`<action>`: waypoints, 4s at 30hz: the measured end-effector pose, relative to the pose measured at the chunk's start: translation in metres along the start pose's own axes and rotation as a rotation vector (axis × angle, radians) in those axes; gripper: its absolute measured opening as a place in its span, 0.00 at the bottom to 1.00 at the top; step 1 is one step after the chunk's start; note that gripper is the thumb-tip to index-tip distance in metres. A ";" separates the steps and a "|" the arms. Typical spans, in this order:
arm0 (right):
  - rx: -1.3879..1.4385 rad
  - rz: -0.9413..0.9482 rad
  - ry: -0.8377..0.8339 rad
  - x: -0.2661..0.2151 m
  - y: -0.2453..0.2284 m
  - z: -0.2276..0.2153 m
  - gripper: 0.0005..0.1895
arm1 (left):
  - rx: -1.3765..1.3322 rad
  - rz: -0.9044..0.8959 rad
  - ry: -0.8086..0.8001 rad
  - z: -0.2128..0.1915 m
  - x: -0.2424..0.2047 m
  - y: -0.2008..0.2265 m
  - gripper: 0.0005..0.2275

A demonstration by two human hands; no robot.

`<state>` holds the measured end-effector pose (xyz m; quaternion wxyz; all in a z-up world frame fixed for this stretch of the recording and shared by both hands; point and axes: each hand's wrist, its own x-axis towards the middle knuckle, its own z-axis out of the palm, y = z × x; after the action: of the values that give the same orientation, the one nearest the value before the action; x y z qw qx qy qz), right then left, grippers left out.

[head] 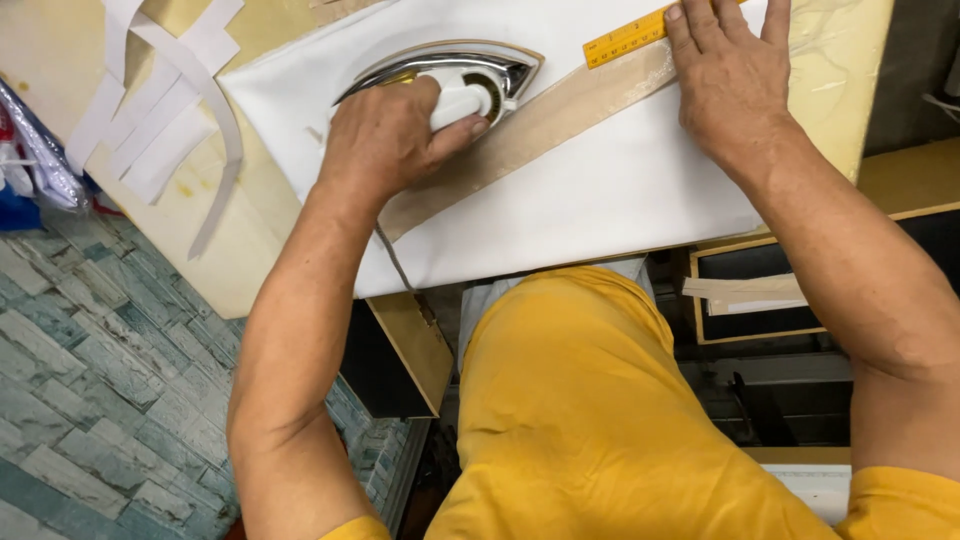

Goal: The person uses an iron to press a long strip of beige fabric on a white work surface, using a ruler to guide the iron. They then place a white strip on top of the beige fabric and iron it again.

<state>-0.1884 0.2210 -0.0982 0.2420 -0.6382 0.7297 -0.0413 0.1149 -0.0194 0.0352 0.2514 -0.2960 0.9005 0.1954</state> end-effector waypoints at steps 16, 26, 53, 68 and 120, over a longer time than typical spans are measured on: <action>-0.152 0.169 -0.155 0.009 -0.016 -0.019 0.35 | 0.033 0.027 0.086 0.055 -0.008 -0.003 0.31; -0.180 0.177 -0.142 0.009 -0.020 -0.022 0.35 | -0.076 -0.025 0.017 0.046 -0.009 0.007 0.30; -0.169 0.127 -0.129 0.019 -0.071 -0.008 0.33 | -0.137 -0.034 0.060 0.075 -0.049 0.004 0.29; -0.173 0.169 -0.207 0.015 -0.093 0.006 0.35 | -0.323 -0.277 -0.156 0.043 -0.120 -0.044 0.29; 0.028 0.305 -0.176 0.024 -0.168 -0.018 0.32 | -0.199 -0.078 0.062 0.094 -0.100 -0.054 0.30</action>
<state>-0.0443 0.1635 -0.0278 0.3173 -0.5176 0.7935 0.0415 0.2509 0.0309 0.0062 0.2003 -0.3602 0.8718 0.2648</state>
